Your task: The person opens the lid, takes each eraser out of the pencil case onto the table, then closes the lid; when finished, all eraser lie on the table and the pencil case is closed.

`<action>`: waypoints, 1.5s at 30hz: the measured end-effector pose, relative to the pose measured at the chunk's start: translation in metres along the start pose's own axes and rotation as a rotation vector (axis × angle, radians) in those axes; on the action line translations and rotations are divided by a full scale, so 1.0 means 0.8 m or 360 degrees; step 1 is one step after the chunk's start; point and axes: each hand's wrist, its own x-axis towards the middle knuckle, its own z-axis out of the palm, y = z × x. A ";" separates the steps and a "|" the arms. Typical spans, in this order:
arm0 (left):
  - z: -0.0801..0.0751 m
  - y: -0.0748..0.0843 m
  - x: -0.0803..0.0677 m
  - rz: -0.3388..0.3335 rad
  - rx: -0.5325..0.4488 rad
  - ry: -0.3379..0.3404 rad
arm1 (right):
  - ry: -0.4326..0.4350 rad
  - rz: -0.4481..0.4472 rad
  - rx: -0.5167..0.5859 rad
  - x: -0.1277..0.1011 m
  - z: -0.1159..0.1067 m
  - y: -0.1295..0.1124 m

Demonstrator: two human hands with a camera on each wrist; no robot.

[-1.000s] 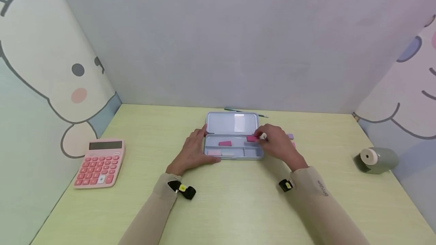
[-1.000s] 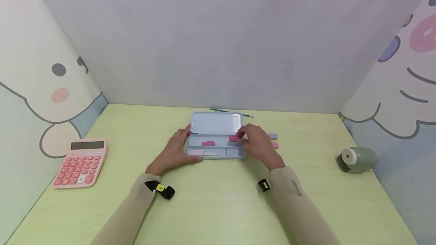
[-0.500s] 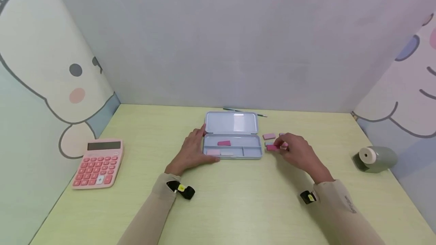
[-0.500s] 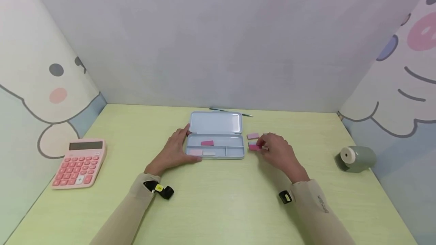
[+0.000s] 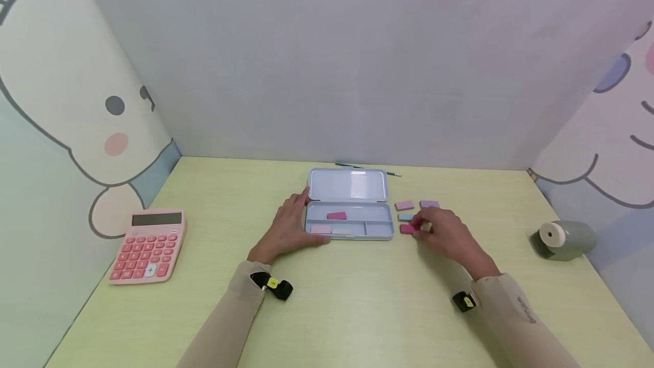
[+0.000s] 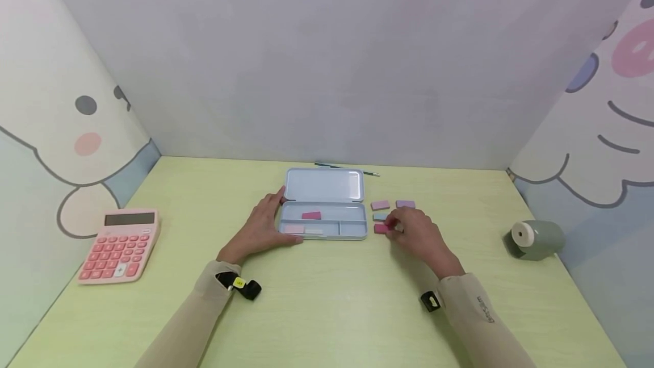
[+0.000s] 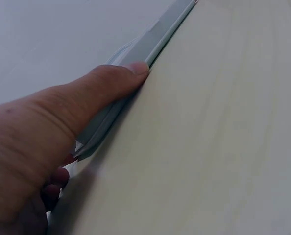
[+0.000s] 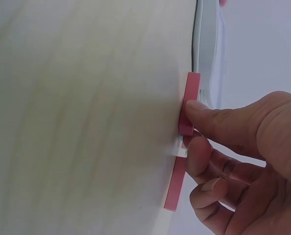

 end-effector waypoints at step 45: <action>0.000 0.003 -0.001 -0.0028 -0.0021 0.0007 | -0.0281 -0.0428 -0.0018 0.116 0.029 -0.141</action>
